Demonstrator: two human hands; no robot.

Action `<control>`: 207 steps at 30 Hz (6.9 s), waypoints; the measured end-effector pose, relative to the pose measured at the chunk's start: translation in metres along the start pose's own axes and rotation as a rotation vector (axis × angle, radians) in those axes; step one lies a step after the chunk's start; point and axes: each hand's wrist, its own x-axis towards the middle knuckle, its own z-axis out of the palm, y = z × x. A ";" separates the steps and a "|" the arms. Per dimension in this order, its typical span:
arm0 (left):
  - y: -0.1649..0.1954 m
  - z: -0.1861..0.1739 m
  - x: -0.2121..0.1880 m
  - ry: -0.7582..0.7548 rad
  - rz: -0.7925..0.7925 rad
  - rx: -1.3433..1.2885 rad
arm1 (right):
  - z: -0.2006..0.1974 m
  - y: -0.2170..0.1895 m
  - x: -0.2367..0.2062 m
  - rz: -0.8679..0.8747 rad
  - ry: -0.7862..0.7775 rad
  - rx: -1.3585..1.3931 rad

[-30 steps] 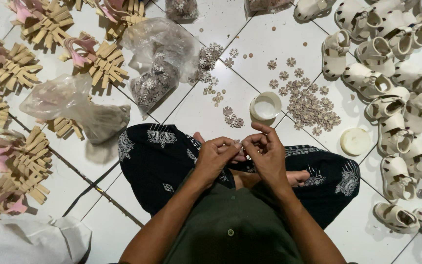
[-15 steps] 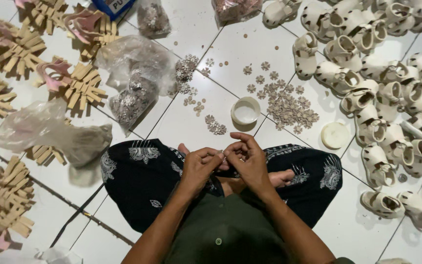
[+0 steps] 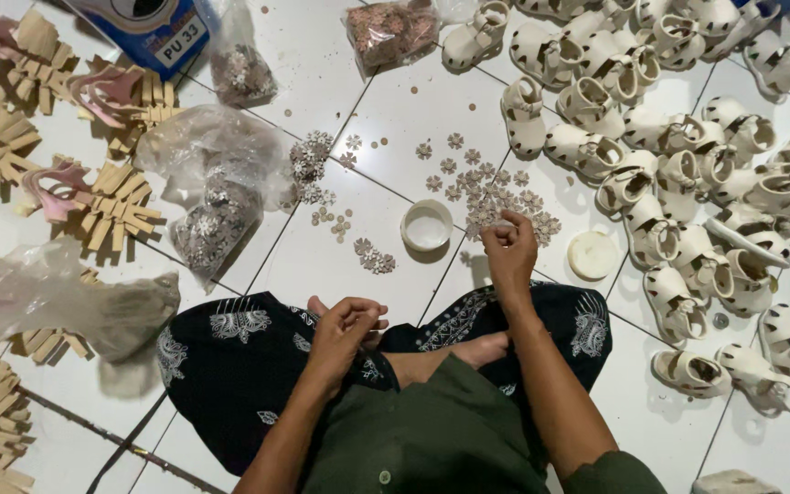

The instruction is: The person sits on the floor and repeatedly picks up small flower-shaped pieces and round discs, applies adhesive from a small container, and presses them together. The assembled pieces are placed on the floor among other components.

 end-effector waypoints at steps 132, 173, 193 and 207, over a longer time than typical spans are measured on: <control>0.027 0.018 0.023 0.083 0.398 0.059 | 0.048 -0.119 -0.100 -0.862 -0.483 -0.427; 0.022 -0.003 0.017 0.142 0.215 -0.148 | 0.054 0.012 0.008 -0.477 -0.569 -1.148; 0.010 0.008 0.028 0.105 0.305 -0.070 | 0.038 -0.099 -0.099 -0.622 -0.500 -0.254; 0.012 0.014 0.021 0.163 0.340 0.094 | 0.051 -0.120 -0.103 -0.843 -0.501 -0.407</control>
